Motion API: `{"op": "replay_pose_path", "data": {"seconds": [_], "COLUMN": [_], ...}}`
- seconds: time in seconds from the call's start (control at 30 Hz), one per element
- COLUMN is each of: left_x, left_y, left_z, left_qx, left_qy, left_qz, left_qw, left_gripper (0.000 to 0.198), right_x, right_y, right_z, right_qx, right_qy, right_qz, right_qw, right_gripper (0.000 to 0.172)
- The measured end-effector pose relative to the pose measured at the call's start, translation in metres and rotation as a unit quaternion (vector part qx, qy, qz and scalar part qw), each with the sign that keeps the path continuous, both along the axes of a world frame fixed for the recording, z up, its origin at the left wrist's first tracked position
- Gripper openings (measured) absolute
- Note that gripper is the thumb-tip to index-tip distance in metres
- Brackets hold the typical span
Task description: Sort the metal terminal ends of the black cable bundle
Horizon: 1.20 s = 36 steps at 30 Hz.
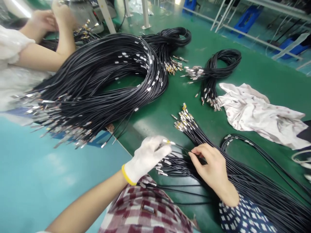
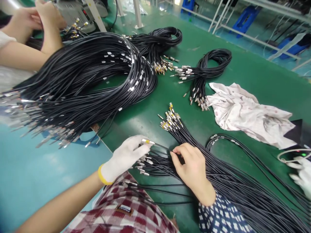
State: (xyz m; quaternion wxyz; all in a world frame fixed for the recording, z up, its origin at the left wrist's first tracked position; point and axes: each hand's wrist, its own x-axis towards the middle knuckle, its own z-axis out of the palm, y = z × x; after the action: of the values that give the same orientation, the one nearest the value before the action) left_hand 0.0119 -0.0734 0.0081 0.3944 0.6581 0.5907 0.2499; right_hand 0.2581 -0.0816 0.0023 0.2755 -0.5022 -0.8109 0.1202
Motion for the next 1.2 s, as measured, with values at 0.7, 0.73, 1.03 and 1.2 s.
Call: {"op": "replay_pose_path", "data": {"seconds": [0.7, 0.73, 1.03, 1.2], "left_x": [-0.015, -0.015, 0.002, -0.01], "left_y": [0.015, 0.016, 0.022, 0.01], "left_z": [-0.009, -0.01, -0.01, -0.015], "left_qx": [0.048, 0.054, 0.093, 0.1], "left_qy": [0.043, 0.048, 0.055, 0.006], "left_qz": [0.094, 0.092, 0.041, 0.041], "left_qw": [0.994, 0.993, 0.993, 0.994], "left_gripper": [0.019, 0.019, 0.017, 0.03], "right_x": [-0.058, -0.058, -0.055, -0.055], "right_y": [0.046, 0.046, 0.033, 0.015], "right_z": [-0.017, -0.017, -0.013, -0.014], "right_qx": [-0.009, -0.007, -0.032, -0.185], "right_qy": [-0.189, -0.182, -0.014, 0.088], "right_qz": [0.002, 0.002, 0.023, 0.056], "right_qw": [0.982, 0.983, 0.999, 0.977], "right_gripper": [0.011, 0.013, 0.018, 0.012]}}
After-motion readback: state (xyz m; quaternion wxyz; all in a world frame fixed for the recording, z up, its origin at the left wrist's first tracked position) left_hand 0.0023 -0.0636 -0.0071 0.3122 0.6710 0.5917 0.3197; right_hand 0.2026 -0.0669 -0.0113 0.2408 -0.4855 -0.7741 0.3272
